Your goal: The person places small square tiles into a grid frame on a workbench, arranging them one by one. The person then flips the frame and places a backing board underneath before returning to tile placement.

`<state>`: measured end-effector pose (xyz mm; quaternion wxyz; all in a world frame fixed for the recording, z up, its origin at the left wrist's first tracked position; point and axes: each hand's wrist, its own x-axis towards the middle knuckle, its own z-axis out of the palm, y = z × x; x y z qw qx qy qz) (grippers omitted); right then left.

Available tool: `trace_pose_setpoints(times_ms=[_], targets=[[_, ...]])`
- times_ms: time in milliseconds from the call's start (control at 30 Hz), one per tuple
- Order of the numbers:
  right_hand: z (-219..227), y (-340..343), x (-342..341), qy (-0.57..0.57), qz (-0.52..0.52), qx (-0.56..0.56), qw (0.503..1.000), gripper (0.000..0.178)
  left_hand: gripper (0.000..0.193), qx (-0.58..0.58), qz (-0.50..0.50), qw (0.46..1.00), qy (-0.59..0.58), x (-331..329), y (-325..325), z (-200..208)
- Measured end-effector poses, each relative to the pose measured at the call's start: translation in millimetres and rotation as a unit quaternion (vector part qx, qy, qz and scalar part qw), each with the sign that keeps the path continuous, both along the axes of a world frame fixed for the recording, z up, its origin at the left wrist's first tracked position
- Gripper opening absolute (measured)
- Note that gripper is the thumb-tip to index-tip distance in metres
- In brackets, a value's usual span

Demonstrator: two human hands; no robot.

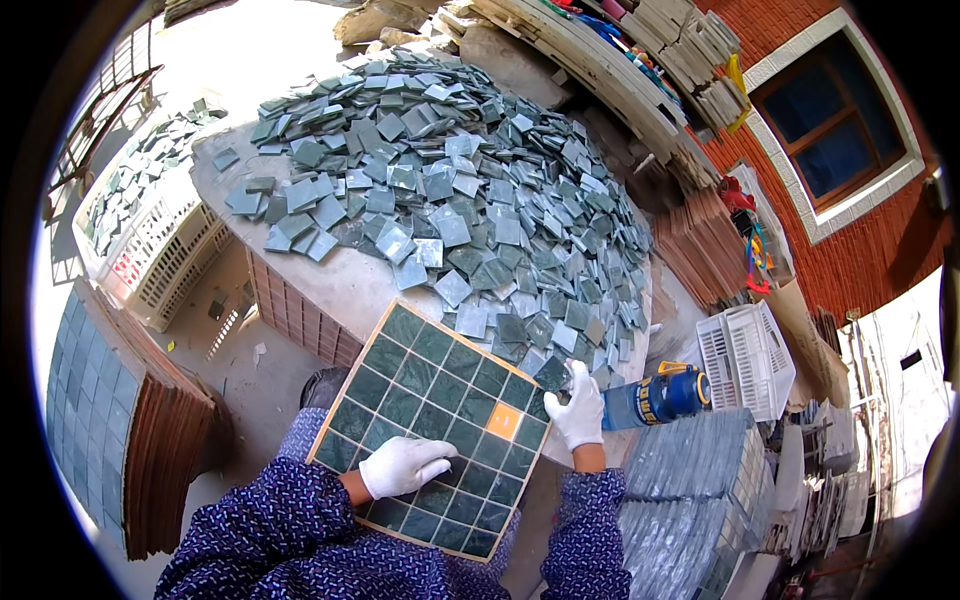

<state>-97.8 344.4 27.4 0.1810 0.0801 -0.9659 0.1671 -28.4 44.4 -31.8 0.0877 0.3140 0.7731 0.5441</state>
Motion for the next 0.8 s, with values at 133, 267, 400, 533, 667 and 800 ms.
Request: trace_pose_setpoints(times_ms=[133,267,400,533,667,800], targets=[[6,-29,35,-0.179,-0.017,-0.052,0.982,0.057,0.022,-0.001,-0.005,1.000,0.004,-1,-1,1],[-10,-35,56,-0.153,0.062,-0.020,0.986,0.051,0.021,-0.007,-0.001,1.000,0.009,-1,1,2],[-13,-37,56,-0.134,0.074,-0.020,0.988,0.040,0.021,0.000,0.017,1.000,0.022,0,-1,2],[-23,-44,58,-0.124,0.057,0.014,0.991,0.035,0.021,-0.013,0.010,1.000,0.016,-2,0,9],[-3,-51,57,-0.191,0.056,0.080,0.977,0.030,0.020,-0.013,0.015,1.000,0.019,-1,-1,9],[-15,-40,45,-0.017,-0.077,0.057,0.995,0.058,0.019,-0.008,0.017,1.000,0.019,0,1,12]])
